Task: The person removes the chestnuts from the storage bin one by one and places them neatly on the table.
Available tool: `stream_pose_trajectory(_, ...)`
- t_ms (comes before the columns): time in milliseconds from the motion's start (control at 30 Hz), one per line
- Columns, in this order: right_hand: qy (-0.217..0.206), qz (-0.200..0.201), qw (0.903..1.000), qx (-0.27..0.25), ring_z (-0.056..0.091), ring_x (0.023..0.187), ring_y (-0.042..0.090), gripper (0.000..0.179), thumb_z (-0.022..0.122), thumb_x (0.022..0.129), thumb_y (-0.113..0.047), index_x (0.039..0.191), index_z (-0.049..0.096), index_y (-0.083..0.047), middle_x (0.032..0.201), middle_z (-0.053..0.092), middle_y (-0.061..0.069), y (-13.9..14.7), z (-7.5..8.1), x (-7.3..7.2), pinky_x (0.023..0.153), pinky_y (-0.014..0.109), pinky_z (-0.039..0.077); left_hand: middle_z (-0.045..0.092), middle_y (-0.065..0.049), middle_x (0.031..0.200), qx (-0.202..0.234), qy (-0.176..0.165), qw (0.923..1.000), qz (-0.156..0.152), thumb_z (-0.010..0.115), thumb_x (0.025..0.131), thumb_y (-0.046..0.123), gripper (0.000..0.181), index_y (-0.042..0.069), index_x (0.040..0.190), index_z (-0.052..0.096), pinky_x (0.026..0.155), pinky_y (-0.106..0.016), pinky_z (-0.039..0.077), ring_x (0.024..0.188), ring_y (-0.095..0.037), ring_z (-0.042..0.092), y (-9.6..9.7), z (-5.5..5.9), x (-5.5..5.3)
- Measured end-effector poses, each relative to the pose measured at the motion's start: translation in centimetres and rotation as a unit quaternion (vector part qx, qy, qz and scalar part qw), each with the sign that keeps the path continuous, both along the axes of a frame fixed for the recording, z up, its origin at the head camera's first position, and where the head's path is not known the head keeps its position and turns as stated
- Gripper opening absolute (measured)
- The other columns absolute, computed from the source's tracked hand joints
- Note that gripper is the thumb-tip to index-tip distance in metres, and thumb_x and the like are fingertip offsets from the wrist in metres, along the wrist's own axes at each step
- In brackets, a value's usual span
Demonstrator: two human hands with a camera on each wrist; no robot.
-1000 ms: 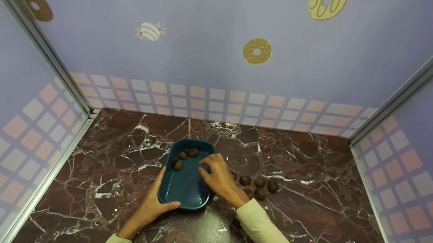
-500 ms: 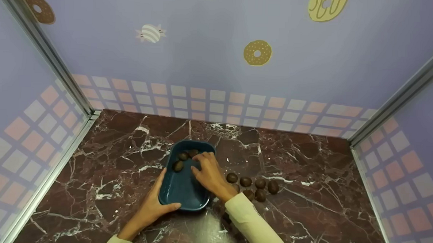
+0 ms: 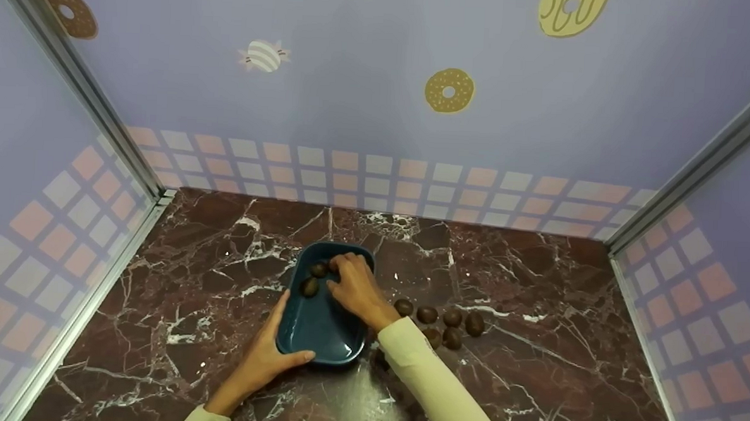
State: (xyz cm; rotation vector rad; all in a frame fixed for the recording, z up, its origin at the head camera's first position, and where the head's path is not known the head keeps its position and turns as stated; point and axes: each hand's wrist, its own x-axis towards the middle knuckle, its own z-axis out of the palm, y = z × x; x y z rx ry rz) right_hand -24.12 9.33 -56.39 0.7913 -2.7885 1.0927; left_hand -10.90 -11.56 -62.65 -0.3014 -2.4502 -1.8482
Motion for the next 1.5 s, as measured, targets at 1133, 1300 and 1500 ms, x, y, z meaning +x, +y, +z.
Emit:
stream_pose_trajectory(1133,0.062,0.026,0.9861,0.152,0.067,0.098,0.036,0.024,0.086,0.096,-0.012,0.113,0.074,-0.001,0.102,0.069,0.016,-0.8,-0.9,-0.1,0.084,0.055,0.06,0.02,-0.023,0.181,-0.009,0.008,0.9999,-0.004,0.102,0.078,0.038,0.135,0.01,0.178,0.016,0.129,-0.063,0.023,0.164,-0.044,0.024,-0.1,0.4,0.0)
stream_pose_trajectory(1300,0.072,0.029,0.9898,0.12,0.066,0.098,0.033,0.025,0.087,0.094,-0.013,0.115,0.077,-0.003,0.105,0.071,0.012,-0.6,-1.0,1.0,0.087,0.052,0.06,0.021,-0.024,0.18,-0.013,0.006,0.9999,-0.006,0.103,0.078,0.036,0.135,0.01,0.178,0.015,0.128,-0.065,0.025,0.163,-0.045,0.026,-0.1,0.0,0.2)
stream_pose_trajectory(1500,0.093,0.028,0.9915,0.087,0.067,0.104,0.031,0.029,0.088,0.095,-0.015,0.121,0.077,-0.005,0.114,0.071,0.012,0.5,-0.4,3.0,0.089,0.05,0.061,0.02,-0.024,0.18,-0.006,-0.001,1.0,-0.005,0.102,0.078,0.036,0.134,0.011,0.178,0.015,0.128,-0.068,0.025,0.163,-0.047,0.025,-0.2,0.1,0.1)
